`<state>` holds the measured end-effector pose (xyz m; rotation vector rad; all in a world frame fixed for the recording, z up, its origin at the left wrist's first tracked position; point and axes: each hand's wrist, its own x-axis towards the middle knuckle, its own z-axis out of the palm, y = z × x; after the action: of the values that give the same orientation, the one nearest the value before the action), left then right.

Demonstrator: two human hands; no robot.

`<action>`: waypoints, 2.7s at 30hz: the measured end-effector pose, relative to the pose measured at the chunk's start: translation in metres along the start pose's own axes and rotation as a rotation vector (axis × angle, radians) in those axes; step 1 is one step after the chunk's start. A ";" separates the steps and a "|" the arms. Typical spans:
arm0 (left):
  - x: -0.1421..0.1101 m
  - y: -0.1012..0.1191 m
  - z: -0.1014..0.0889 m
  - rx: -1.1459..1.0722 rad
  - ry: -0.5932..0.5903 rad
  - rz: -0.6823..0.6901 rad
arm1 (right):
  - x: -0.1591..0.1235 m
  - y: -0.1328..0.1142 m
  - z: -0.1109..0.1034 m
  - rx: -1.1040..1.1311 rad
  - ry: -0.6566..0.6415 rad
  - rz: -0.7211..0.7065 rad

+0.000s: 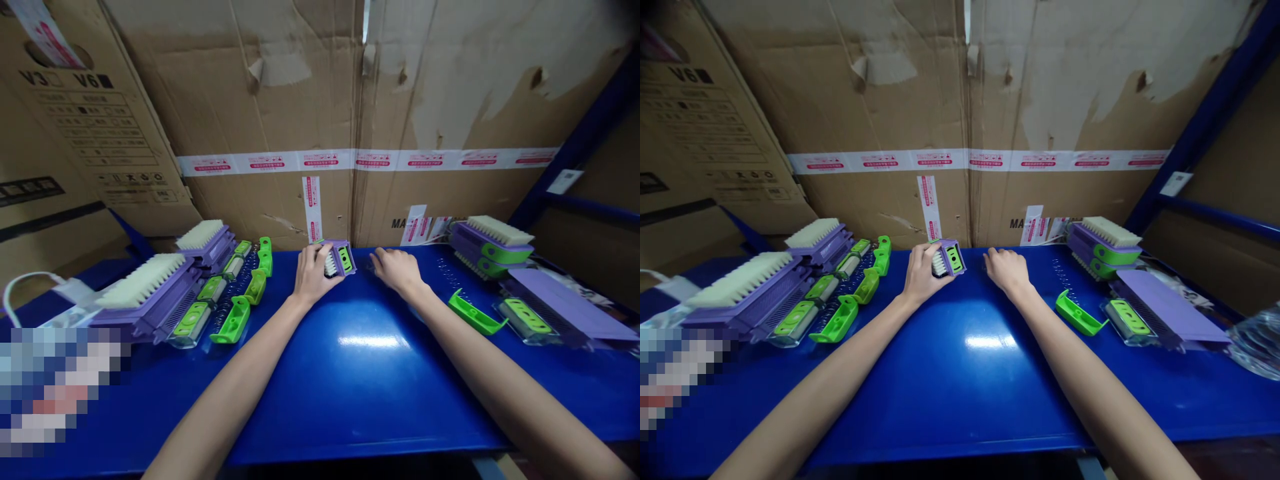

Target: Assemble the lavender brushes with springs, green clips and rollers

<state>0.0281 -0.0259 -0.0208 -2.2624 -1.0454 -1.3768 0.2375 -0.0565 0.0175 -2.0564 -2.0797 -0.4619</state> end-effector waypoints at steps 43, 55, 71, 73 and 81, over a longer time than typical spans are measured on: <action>0.001 -0.001 -0.001 0.064 0.048 -0.028 | -0.019 -0.023 -0.027 1.662 -0.479 0.232; 0.004 0.000 -0.002 0.099 -0.098 0.142 | -0.001 -0.022 0.024 1.597 0.021 0.202; 0.003 0.004 -0.004 0.137 -0.168 0.182 | -0.006 -0.029 0.025 1.410 0.084 0.044; 0.003 0.004 -0.004 0.136 -0.157 0.172 | -0.007 -0.030 0.021 1.455 0.067 0.067; 0.004 0.004 -0.005 0.134 -0.175 0.148 | -0.008 -0.036 0.022 1.576 0.055 0.096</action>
<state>0.0288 -0.0297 -0.0144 -2.3402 -0.9687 -1.0347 0.2036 -0.0566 -0.0095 -1.0518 -1.3346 0.8728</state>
